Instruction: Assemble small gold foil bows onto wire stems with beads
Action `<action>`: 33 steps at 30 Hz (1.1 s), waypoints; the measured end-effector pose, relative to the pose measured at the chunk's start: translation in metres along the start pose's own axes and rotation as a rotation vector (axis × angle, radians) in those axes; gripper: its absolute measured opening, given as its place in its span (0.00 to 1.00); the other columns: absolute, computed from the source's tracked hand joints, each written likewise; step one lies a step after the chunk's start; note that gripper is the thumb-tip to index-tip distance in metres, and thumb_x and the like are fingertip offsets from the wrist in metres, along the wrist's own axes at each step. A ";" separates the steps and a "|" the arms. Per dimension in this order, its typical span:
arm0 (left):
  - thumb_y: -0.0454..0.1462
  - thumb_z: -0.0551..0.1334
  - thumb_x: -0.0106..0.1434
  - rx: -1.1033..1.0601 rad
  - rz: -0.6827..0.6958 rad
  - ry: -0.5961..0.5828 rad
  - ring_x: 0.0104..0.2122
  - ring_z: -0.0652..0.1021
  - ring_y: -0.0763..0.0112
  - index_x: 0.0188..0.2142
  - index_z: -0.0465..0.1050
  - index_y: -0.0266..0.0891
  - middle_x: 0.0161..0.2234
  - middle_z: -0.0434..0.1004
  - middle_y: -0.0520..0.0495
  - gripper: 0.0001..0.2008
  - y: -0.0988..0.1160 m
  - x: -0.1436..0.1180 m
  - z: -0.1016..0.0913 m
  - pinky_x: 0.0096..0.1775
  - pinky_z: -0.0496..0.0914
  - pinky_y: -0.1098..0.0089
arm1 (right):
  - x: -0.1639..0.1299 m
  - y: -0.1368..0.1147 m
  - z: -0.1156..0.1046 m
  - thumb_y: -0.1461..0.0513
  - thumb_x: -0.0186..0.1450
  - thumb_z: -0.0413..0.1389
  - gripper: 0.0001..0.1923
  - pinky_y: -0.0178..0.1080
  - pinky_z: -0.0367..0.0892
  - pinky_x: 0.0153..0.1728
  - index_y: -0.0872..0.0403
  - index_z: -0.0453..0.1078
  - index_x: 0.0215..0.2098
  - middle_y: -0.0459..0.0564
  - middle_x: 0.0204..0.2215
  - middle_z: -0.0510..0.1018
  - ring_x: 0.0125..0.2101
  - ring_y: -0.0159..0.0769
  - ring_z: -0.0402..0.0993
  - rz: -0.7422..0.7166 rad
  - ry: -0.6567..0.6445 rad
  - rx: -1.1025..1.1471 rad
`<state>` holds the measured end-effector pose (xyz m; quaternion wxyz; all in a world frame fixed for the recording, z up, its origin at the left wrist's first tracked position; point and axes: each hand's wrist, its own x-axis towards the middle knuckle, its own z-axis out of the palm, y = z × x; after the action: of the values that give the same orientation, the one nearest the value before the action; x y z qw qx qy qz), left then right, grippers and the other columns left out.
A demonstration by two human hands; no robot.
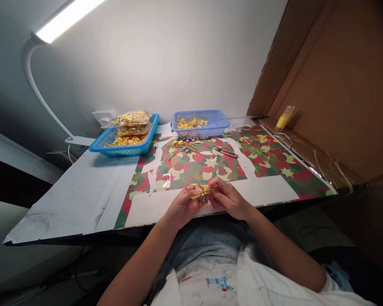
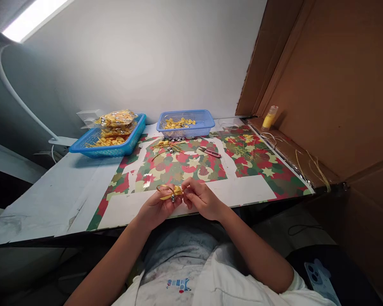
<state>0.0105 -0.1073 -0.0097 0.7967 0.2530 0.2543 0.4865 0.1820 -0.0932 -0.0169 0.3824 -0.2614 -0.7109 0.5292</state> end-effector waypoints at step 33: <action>0.29 0.68 0.47 -0.130 -0.161 0.096 0.28 0.75 0.77 0.23 0.68 0.34 0.25 0.71 0.51 0.09 0.005 -0.003 0.003 0.32 0.72 0.77 | 0.001 -0.005 0.001 0.62 0.69 0.44 0.05 0.31 0.57 0.24 0.52 0.60 0.35 0.40 0.20 0.64 0.21 0.26 0.60 -0.066 0.077 -0.150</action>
<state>0.0085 -0.1082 -0.0037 0.8348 0.1558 0.2795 0.4480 0.1807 -0.0943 -0.0115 0.4059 -0.2858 -0.7415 0.4514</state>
